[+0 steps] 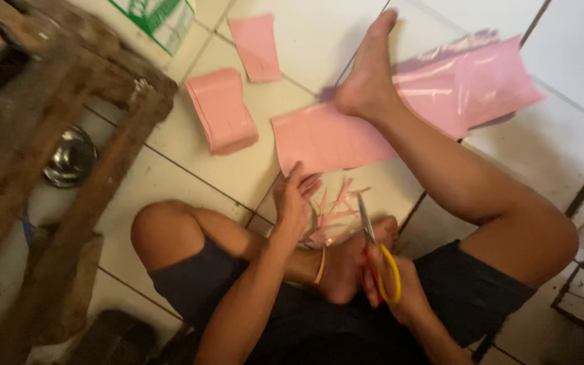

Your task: The person sits on the tiled floor and cuts pink plastic sheets into narrow strips with scissors, one sheet at a time, setting cut pieces aside and stacking finished pieces with others on the floor.

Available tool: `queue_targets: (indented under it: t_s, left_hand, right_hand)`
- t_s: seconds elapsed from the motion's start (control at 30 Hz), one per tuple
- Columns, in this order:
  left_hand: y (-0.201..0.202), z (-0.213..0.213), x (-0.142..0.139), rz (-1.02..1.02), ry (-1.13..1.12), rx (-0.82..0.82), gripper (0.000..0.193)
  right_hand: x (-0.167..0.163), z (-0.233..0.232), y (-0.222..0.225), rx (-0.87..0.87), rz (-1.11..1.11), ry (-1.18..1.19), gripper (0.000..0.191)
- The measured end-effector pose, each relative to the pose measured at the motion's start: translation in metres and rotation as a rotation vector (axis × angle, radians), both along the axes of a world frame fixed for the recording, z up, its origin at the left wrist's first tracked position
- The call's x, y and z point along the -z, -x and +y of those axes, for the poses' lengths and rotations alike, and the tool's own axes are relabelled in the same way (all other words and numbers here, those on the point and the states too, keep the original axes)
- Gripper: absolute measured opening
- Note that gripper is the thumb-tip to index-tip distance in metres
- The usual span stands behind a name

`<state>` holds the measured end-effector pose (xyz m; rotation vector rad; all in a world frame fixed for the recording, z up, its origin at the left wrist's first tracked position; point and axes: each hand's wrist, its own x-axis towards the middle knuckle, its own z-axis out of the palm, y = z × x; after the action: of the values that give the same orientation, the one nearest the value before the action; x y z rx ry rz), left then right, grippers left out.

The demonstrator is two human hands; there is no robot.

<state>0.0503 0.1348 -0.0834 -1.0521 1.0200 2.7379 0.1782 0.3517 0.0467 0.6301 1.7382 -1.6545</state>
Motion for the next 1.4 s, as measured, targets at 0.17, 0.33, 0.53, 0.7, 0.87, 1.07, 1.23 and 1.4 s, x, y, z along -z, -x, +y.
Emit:
queue_targets:
  t_s: [0.17,0.33,0.53,0.7,0.87,1.07,1.23,1.4]
  left_hand:
    - [-0.003,0.020,0.008,-0.086,-0.092,-0.045,0.031]
    - [-0.003,0.013,-0.001,-0.086,-0.011,-0.048,0.034]
    - [-0.004,0.015,-0.019,-0.095,0.028,-0.051,0.035]
    - [-0.002,0.013,-0.024,-0.119,0.017,-0.051,0.030]
    - [-0.004,0.012,-0.021,-0.120,0.018,-0.034,0.028]
    - [-0.008,0.010,-0.010,-0.112,0.043,-0.015,0.026]
    - [-0.010,0.010,-0.007,-0.102,0.073,0.003,0.026]
    - [-0.011,0.008,-0.013,-0.088,0.144,0.064,0.025]
  right_hand:
    - [0.019,-0.015,0.033,0.052,-0.140,0.174,0.060]
    - [0.048,-0.031,0.057,0.066,-0.213,0.159,0.053]
    - [0.074,-0.048,0.083,-0.015,-0.046,0.107,0.052]
    - [0.076,-0.049,0.095,0.015,-0.194,-0.056,0.039]
    - [0.080,-0.041,0.097,0.031,-0.193,-0.110,0.037]
    - [0.084,-0.041,0.107,-0.045,-0.132,-0.115,0.046]
    - [0.083,-0.053,0.128,0.012,-0.187,-0.090,0.035]
    - [0.078,-0.060,0.127,0.016,-0.121,-0.090,0.042]
